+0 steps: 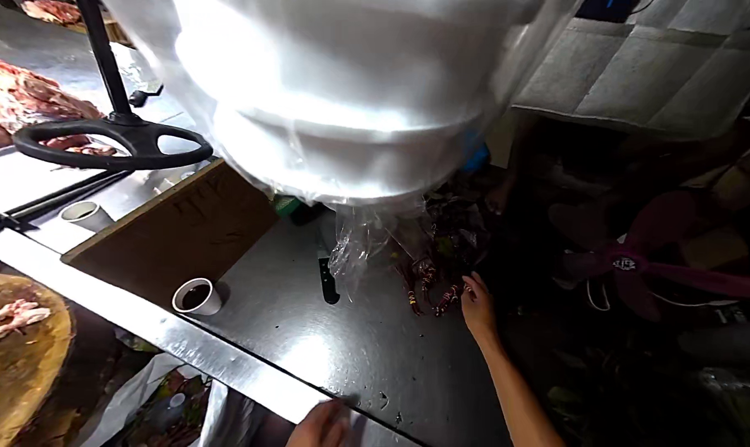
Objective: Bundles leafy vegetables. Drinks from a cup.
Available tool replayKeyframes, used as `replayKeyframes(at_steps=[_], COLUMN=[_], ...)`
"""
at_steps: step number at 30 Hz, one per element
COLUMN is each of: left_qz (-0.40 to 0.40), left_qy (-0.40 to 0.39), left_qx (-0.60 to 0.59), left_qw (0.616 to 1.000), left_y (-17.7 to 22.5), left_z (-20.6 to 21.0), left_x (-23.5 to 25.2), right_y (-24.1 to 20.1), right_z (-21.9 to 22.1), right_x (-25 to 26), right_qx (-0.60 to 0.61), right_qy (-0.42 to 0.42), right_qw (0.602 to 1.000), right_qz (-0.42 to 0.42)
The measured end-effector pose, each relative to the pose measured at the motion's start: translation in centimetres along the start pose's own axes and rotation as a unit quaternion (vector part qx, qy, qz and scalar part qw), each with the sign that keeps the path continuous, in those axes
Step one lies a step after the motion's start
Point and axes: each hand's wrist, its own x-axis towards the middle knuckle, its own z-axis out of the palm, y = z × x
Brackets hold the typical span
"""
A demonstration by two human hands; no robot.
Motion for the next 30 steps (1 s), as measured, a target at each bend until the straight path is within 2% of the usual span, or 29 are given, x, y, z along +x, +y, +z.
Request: replayKeyframes(at_steps=[2,4,8,10,13,14,15,17,20,23,26,28,30], left_qz=[0.081,0.148,0.235,0.205,0.084,0.048,0.012,-0.054,-0.026,-0.037,-0.091,-0.071,-0.043], left_qy=[-0.021,-0.034,0.013,0.042,0.115,0.126,0.104,-0.004,0.019,0.022,0.030,0.060,0.082], left_qx=[-0.006,0.008,0.069,0.120,0.120,0.104,0.099,0.093,0.076,-0.036,-0.228,-0.329,-0.376], left_qw=[0.996,0.988,0.969,0.971,0.983,0.985,0.990,0.994,0.997,0.998,0.969,0.940,0.922], left_y=[4.9,9.9,19.2,22.7,25.3,25.7,26.5,28.8,26.0,23.9,26.4,25.5,24.1], left_z=[-0.3,-0.1,1.9,3.0,3.8,3.6,2.6,-0.4,-0.5,-1.0,-2.9,-2.9,-4.2], left_x=[5.4,11.0,22.3,27.5,32.2,32.0,30.2,25.2,30.8,33.5,29.6,28.8,27.1], right_y=[0.9,1.4,1.0,1.1,1.0,1.0,0.8,-0.3,-2.0,-5.3,-5.8,-5.3,-5.4], right_z=[-1.4,-2.2,-2.1,-1.4,-1.3,-1.5,-1.9,-2.8,-1.7,1.4,5.6,7.0,6.8], right_x=[0.5,0.5,-0.3,-0.9,-1.2,-1.1,-0.6,1.7,7.4,12.7,17.2,18.8,19.4], right_qx=[0.002,0.003,0.036,0.061,0.073,0.073,0.070,0.050,0.011,-0.003,-0.058,-0.083,-0.067], right_qy=[0.011,-0.016,-0.093,-0.106,-0.113,-0.102,-0.090,-0.070,-0.075,-0.167,-0.225,-0.250,-0.235], right_qw=[1.000,1.000,0.993,0.991,0.989,0.991,0.993,0.996,0.996,0.986,0.973,0.965,0.970], right_qz=[0.005,0.007,0.060,0.061,0.059,0.053,0.044,0.013,-0.044,-0.015,0.013,0.009,-0.005])
